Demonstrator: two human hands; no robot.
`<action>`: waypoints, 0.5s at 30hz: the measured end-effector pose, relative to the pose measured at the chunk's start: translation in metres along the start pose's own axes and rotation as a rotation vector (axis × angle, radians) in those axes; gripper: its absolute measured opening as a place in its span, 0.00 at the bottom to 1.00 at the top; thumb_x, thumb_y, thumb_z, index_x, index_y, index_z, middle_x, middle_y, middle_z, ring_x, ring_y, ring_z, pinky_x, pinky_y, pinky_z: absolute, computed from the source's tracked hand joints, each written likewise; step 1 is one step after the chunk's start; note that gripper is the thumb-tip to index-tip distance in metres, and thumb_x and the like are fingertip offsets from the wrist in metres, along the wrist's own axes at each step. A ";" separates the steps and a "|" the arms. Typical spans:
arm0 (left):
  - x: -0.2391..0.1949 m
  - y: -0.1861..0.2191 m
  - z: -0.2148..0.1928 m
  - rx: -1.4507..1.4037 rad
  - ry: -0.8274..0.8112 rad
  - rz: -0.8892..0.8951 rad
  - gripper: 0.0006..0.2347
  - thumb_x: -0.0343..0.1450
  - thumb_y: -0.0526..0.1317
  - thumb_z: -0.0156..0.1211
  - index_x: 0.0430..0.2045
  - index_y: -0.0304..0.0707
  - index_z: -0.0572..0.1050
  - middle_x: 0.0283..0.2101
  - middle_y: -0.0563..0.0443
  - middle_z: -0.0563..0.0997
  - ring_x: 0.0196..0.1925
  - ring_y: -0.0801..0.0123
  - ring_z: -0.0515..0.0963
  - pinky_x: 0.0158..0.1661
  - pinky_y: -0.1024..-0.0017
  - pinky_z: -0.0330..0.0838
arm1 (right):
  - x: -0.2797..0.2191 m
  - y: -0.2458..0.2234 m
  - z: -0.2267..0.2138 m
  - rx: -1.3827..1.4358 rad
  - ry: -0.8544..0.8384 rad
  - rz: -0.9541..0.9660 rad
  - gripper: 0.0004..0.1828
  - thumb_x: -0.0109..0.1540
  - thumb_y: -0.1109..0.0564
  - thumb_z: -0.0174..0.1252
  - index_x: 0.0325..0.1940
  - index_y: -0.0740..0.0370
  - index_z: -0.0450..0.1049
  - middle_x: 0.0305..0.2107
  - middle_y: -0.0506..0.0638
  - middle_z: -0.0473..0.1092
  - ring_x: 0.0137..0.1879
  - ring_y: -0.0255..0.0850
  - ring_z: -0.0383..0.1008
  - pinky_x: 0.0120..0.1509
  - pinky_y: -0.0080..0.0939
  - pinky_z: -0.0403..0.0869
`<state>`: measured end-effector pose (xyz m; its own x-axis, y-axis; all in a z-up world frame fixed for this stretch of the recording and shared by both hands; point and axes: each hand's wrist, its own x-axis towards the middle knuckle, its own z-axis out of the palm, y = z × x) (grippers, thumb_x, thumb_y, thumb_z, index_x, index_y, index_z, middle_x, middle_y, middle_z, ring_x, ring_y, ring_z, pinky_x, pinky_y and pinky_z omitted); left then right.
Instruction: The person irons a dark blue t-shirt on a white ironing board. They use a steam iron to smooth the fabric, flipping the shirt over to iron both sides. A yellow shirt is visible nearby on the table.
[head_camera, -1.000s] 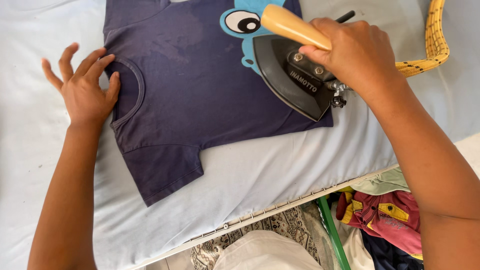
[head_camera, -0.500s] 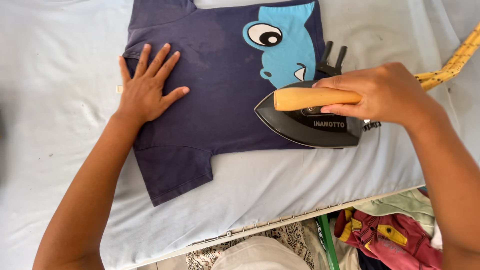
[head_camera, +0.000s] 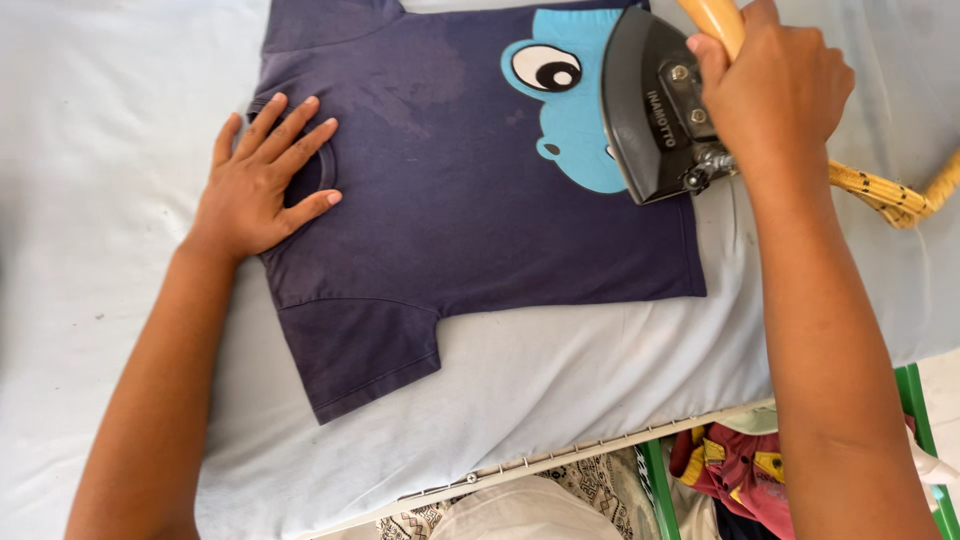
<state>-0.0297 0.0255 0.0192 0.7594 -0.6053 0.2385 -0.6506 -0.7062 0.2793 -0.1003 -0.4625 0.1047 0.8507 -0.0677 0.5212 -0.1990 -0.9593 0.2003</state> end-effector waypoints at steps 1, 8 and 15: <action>0.000 0.000 0.000 0.013 0.016 -0.002 0.31 0.72 0.66 0.49 0.69 0.57 0.67 0.77 0.55 0.61 0.80 0.56 0.52 0.73 0.41 0.38 | 0.006 0.002 0.001 0.022 0.020 -0.031 0.21 0.67 0.40 0.69 0.40 0.61 0.77 0.19 0.54 0.74 0.23 0.54 0.75 0.28 0.55 0.70; 0.001 -0.005 0.000 -0.093 0.088 -0.016 0.25 0.72 0.60 0.58 0.63 0.55 0.74 0.74 0.54 0.66 0.78 0.57 0.57 0.73 0.45 0.43 | 0.010 0.029 -0.018 0.509 -0.271 -0.246 0.23 0.60 0.47 0.74 0.49 0.67 0.80 0.26 0.59 0.74 0.29 0.48 0.75 0.35 0.43 0.71; -0.001 -0.012 0.010 -0.097 0.175 -0.068 0.20 0.74 0.53 0.61 0.61 0.52 0.76 0.71 0.54 0.69 0.77 0.57 0.58 0.72 0.44 0.43 | -0.001 0.013 0.003 0.643 -0.163 -0.331 0.17 0.69 0.51 0.71 0.52 0.67 0.80 0.33 0.55 0.77 0.35 0.38 0.77 0.41 0.33 0.72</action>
<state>-0.0225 0.0309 0.0062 0.7957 -0.4781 0.3719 -0.6010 -0.6998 0.3861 -0.1022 -0.4763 0.1040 0.8882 0.2612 0.3780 0.3620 -0.9045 -0.2255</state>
